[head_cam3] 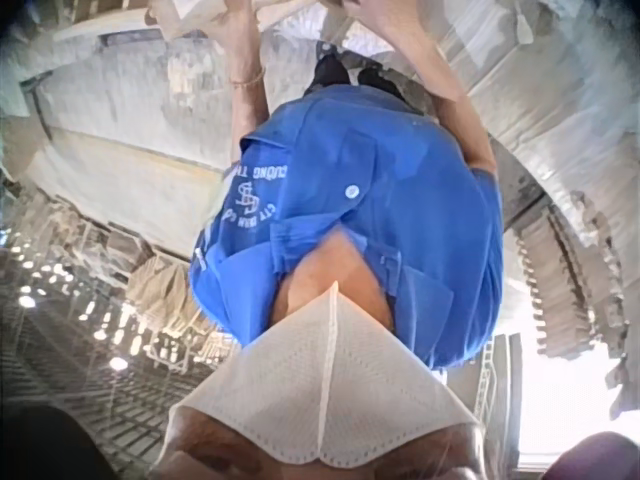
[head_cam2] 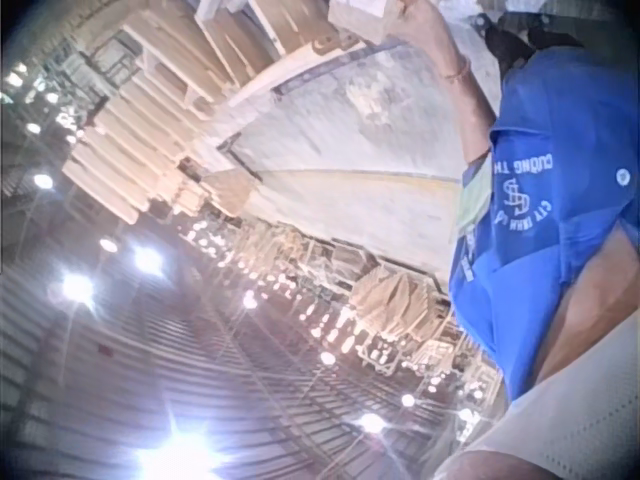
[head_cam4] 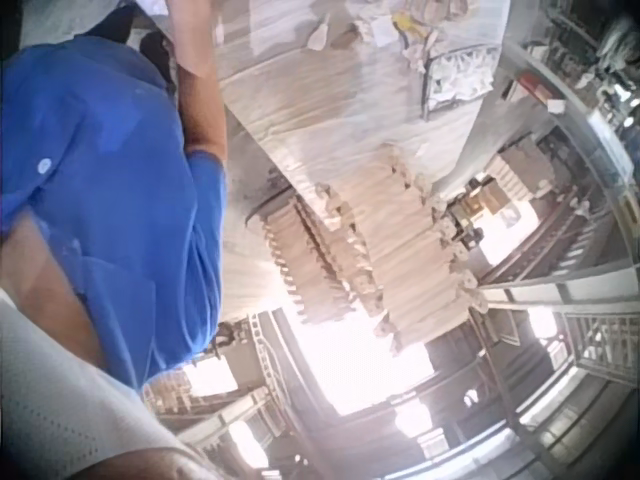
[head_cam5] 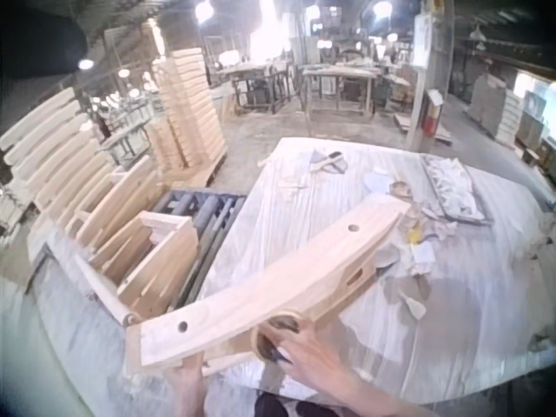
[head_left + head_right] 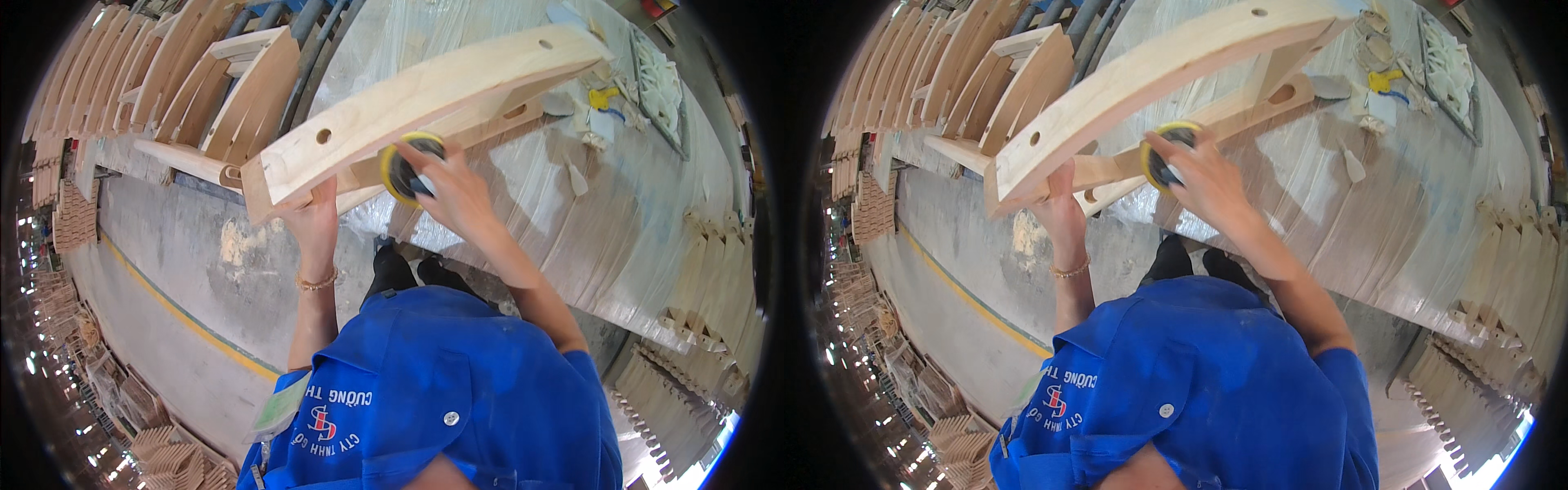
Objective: The person sands wooden chair frames using a handheld orbital sander. They rotate the frames to sand all sides and edges, then wipe them with a cloth. The person places finished frames on a nearby stack.
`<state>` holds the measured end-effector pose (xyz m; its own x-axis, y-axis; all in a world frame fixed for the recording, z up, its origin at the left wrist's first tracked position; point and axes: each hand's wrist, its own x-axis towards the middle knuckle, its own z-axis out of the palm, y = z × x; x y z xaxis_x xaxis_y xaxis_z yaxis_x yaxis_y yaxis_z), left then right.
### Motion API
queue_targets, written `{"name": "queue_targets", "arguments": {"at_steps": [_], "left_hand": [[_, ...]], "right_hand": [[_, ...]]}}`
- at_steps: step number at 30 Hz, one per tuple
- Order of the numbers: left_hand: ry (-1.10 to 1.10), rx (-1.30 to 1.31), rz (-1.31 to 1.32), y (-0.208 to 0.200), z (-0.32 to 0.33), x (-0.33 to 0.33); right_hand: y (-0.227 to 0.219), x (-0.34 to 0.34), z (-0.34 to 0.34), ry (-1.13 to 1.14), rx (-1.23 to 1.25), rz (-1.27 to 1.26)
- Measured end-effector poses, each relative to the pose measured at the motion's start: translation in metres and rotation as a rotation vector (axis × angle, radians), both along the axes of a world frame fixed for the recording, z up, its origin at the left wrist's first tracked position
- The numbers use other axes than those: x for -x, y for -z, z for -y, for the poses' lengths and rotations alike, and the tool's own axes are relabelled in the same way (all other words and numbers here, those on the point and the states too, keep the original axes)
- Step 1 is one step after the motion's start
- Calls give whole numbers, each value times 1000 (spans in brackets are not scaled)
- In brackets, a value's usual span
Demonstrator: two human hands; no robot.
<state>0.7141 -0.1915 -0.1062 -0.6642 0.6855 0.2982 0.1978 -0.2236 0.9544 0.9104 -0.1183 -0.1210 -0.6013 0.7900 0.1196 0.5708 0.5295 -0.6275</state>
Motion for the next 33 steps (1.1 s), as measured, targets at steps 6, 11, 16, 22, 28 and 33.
{"name": "queue_targets", "arguments": {"at_steps": [6, 11, 16, 22, 28, 33], "left_hand": [[5, -52, 54, 0, -12, 4], [-19, -76, 130, -11, -26, 4], [-4, -68, 142, -16, -32, 8], [26, -64, 146, -20, -32, 6], [57, -30, 128, -23, -34, 9], [77, -93, 149, -20, -40, 13]], "right_hand": [[28, 64, -21, -36, -150, 1], [35, 72, -14, -8, -57, 28], [31, 59, -9, -80, -13, 119], [21, 75, -24, -44, 21, 85], [19, 57, -12, -93, 16, 159], [8, 8, -6, 7, 38, 273]]}}
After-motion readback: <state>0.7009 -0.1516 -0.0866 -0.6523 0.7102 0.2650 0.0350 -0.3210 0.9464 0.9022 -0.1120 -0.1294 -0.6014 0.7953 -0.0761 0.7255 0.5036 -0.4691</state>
